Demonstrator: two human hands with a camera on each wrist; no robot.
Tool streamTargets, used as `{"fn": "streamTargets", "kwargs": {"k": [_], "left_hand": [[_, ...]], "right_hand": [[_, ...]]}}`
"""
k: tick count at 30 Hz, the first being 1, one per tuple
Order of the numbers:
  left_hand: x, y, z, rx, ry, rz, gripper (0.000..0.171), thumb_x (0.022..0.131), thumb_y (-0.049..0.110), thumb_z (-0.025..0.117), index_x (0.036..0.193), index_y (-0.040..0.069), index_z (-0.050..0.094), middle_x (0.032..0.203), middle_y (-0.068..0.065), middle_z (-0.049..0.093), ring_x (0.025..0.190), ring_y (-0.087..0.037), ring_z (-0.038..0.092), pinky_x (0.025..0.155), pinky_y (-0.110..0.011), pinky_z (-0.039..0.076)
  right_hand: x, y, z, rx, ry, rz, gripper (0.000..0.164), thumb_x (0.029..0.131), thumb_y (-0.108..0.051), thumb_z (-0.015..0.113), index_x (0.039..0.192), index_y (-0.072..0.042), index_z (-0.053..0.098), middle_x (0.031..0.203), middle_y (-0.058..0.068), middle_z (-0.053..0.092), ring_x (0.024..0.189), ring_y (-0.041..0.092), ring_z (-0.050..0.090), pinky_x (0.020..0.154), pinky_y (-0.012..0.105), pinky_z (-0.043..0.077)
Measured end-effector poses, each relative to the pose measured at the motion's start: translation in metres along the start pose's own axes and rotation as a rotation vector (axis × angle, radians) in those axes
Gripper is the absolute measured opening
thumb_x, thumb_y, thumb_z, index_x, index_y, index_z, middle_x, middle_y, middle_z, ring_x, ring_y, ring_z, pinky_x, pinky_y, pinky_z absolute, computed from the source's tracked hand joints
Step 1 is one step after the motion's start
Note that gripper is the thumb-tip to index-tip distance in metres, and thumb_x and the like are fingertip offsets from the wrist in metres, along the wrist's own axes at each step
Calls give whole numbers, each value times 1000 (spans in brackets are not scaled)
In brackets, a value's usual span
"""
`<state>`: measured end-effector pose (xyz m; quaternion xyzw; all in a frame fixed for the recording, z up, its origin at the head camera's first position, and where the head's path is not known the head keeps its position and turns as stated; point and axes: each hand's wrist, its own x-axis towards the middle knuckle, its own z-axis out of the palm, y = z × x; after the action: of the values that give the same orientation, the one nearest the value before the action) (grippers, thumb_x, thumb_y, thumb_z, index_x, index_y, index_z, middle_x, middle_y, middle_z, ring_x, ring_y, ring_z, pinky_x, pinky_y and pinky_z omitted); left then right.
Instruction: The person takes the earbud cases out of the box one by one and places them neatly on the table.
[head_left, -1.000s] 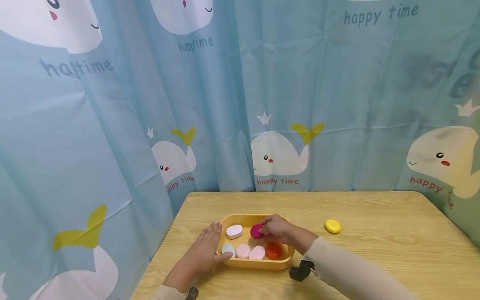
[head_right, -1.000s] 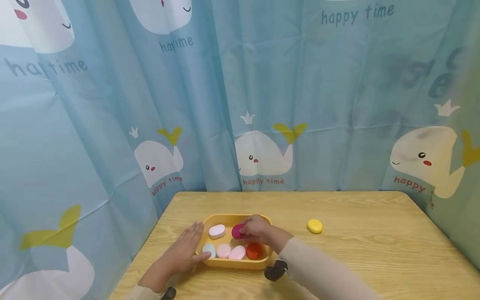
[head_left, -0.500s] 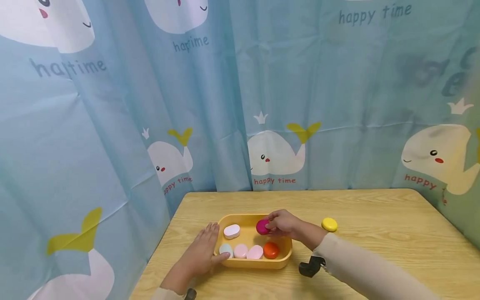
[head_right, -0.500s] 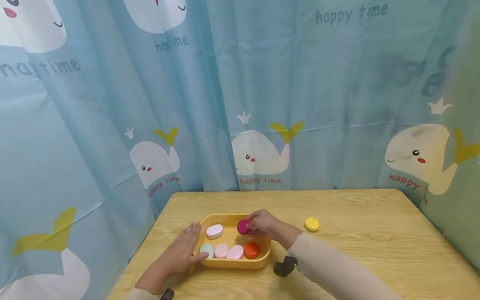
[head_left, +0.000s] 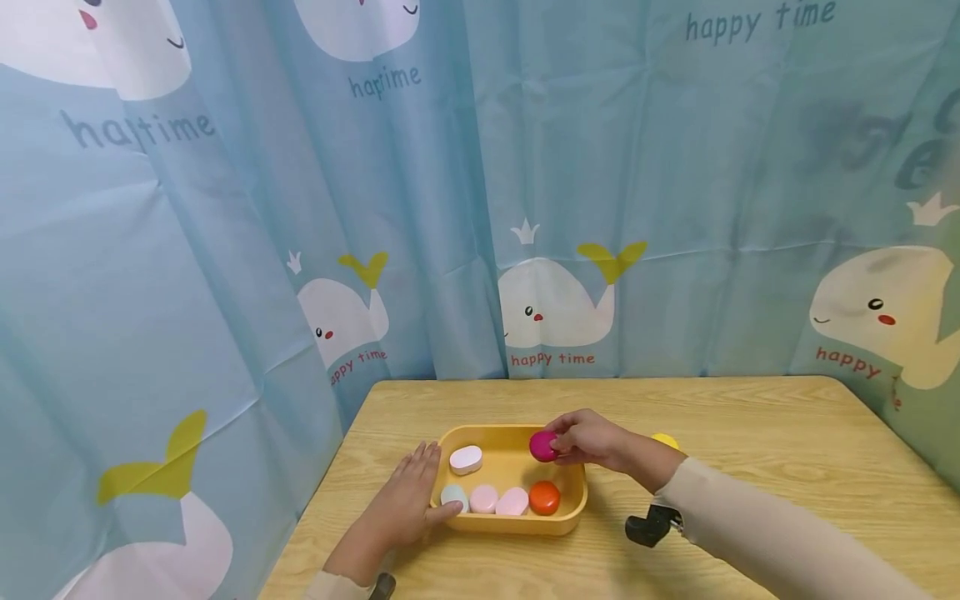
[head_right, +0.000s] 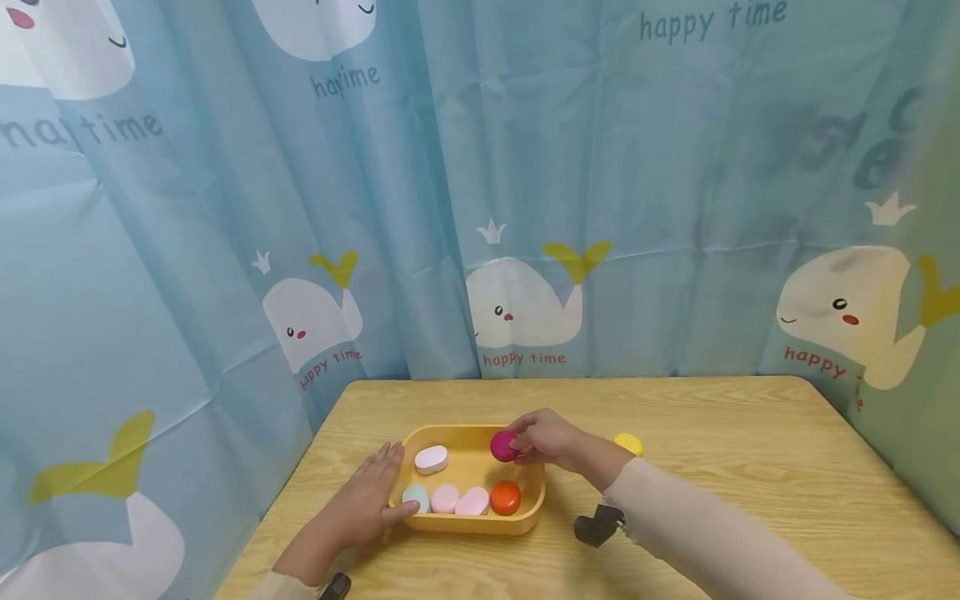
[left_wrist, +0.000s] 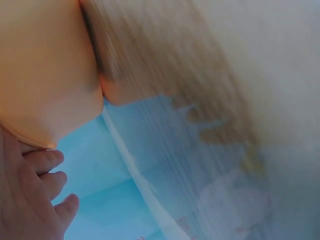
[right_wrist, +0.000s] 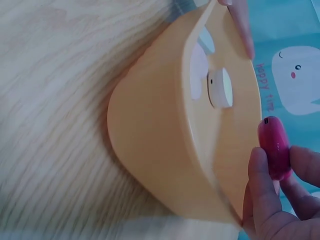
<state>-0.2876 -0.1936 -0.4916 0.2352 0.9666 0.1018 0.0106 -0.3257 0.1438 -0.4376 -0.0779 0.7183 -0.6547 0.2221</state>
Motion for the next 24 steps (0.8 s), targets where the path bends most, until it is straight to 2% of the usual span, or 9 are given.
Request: {"fn": "streamTargets", "kwargs": {"k": [10, 18, 24], "left_hand": [[-1, 1, 0, -11, -3, 1, 99, 91, 70, 43, 153, -4, 19, 159, -18, 19, 146, -33, 12, 116, -51, 12], [-1, 2, -3, -18, 9, 16, 100, 91, 69, 44, 152, -6, 21, 158, -20, 21, 145, -35, 14, 115, -53, 14], [-1, 1, -3, -24, -1, 7, 100, 91, 70, 44, 152, -6, 20, 158, -19, 20, 146, -35, 13, 115, -53, 14]], "right_hand": [[-8, 5, -25, -45, 22, 3, 37, 89, 7, 56, 124, 17, 51, 111, 22, 58, 91, 26, 65, 81, 41, 56], [-16, 8, -45, -8, -3, -10, 39, 91, 7, 53, 127, 19, 46, 111, 21, 59, 93, 26, 65, 89, 48, 50], [-19, 12, -60, -14, 7, -14, 40, 91, 5, 54, 127, 19, 46, 112, 20, 59, 93, 26, 65, 90, 48, 50]]}}
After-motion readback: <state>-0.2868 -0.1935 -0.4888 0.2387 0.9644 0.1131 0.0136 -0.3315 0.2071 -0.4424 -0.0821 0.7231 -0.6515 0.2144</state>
